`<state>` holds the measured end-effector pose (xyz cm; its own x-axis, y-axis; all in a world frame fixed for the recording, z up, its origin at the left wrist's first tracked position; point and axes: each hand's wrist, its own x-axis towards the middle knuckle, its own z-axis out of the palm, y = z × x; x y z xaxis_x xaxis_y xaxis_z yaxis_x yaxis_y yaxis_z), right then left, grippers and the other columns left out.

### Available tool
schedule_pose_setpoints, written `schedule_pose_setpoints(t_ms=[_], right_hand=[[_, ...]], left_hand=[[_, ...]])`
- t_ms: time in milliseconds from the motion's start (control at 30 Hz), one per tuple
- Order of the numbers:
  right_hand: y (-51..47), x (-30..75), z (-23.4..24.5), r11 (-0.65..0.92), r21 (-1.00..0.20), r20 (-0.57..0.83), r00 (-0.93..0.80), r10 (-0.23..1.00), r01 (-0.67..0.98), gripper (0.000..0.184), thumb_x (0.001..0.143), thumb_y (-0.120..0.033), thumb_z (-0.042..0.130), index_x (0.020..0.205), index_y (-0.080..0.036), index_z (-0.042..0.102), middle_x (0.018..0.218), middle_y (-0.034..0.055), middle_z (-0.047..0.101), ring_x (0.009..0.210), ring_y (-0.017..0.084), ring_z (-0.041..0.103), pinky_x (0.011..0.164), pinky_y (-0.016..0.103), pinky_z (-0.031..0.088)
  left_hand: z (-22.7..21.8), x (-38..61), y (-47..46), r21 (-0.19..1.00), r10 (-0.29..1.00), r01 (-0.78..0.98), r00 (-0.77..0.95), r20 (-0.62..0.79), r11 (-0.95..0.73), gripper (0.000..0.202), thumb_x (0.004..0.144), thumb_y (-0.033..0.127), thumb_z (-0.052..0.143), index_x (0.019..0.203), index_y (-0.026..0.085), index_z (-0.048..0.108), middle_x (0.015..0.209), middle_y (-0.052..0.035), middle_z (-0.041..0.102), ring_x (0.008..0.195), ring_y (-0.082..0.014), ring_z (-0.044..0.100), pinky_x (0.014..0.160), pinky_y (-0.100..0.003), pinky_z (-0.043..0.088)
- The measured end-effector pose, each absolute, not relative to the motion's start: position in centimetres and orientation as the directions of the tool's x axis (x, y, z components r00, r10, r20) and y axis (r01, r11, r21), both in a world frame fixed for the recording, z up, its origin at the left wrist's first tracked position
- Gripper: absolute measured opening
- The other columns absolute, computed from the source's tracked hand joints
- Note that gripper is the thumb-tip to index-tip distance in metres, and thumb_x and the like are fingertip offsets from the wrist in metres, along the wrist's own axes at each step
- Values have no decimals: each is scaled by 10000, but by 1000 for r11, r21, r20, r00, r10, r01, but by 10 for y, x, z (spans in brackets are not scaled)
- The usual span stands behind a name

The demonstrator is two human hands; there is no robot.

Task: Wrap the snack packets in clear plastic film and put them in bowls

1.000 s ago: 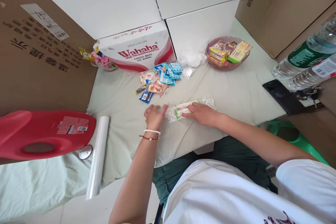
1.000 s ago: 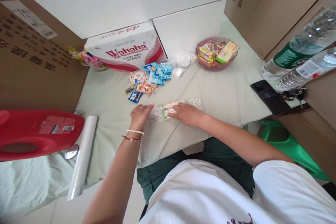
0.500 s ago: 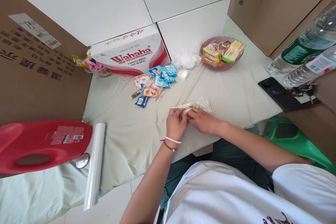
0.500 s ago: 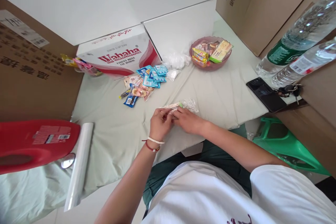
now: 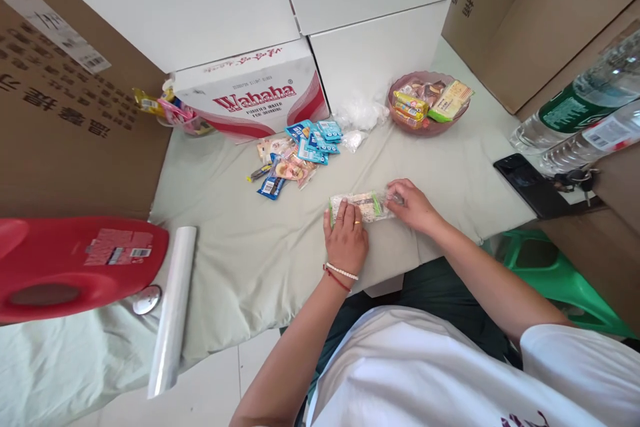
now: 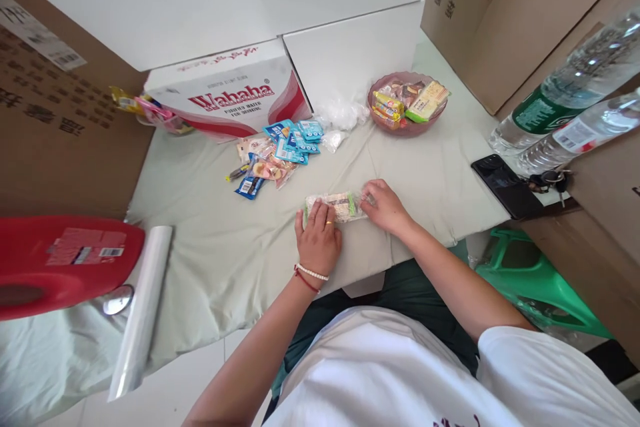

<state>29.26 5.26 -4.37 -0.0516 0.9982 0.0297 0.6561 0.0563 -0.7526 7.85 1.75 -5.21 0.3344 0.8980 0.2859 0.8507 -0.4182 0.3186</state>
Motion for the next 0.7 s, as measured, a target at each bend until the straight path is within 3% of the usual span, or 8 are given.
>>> schedule_pose_setpoints(t_ms=[100, 167, 233, 333, 433, 533, 700], right_hand=[[57, 287, -27, -39, -848, -62, -26, 998, 528, 168, 920, -386, 591, 886, -224, 561, 784, -15, 617, 726, 176, 587, 711, 299, 476], [63, 273, -13, -50, -841, -75, -25, 997, 538, 170, 915, -375, 616, 868, -221, 559, 742, -31, 625, 678, 156, 575, 666, 267, 438], [71, 251, 0, -11, -764, -62, -57, 996, 645, 121, 917, -317, 631, 874, -213, 586, 801, -10, 679, 734, 159, 609, 692, 262, 429], [83, 214, 10, 61, -526, -116, -142, 983, 848, 76, 965, -236, 571, 940, -196, 631, 943, 64, 725, 854, 205, 646, 745, 294, 433], [83, 191, 8, 134, -335, -188, -206, 960, 932, 177, 1019, -189, 472, 1061, -154, 641, 1071, 147, 696, 931, 249, 632, 790, 334, 444], [68, 189, -2, 249, -276, -139, -295, 945, 928, 220, 1016, -129, 430, 1098, -133, 634, 1113, 164, 644, 986, 269, 575, 848, 356, 446], [39, 198, -14, 447, -207, 5, -456, 890, 870, 331, 1010, -137, 448, 1309, -80, 576, 1227, 205, 591, 1103, 337, 471, 939, 440, 453]], left_hand=[[-55, 75, 19, 314, 885, 835, 377, 272, -452, 548, 926, 90, 475, 1460, 164, 570, 1503, -185, 613, 1497, -306, 485, 1257, -562, 287], [-55, 73, 19, 293, 880, 836, 397, 260, -463, 545, 942, 92, 459, 1474, 159, 560, 1515, -191, 602, 1499, -308, 484, 1244, -557, 323], [-55, 72, 18, 276, 871, 832, 419, 254, -481, 543, 956, 95, 443, 1485, 153, 552, 1522, -192, 596, 1505, -310, 477, 1246, -565, 332], [-59, 70, 20, 311, 856, 801, 444, 265, -512, 537, 945, 92, 451, 1467, 133, 567, 1533, -202, 580, 1513, -318, 465, 1262, -580, 332], [-65, 60, 23, 451, 841, 711, 440, 313, -540, 608, 837, 81, 533, 1443, 112, 578, 1568, -221, 533, 1536, -341, 425, 1262, -594, 355], [-69, 44, 26, 646, 827, 524, 434, 358, -555, 694, 725, 58, 530, 1410, 161, 586, 1547, -180, 556, 1510, -317, 457, 1267, -588, 363], [-73, 28, 31, 920, 910, 66, 190, 368, -386, 493, 728, 82, 514, 1188, 254, 550, 1335, -107, 619, 1310, -264, 631, 1167, -520, 481]])
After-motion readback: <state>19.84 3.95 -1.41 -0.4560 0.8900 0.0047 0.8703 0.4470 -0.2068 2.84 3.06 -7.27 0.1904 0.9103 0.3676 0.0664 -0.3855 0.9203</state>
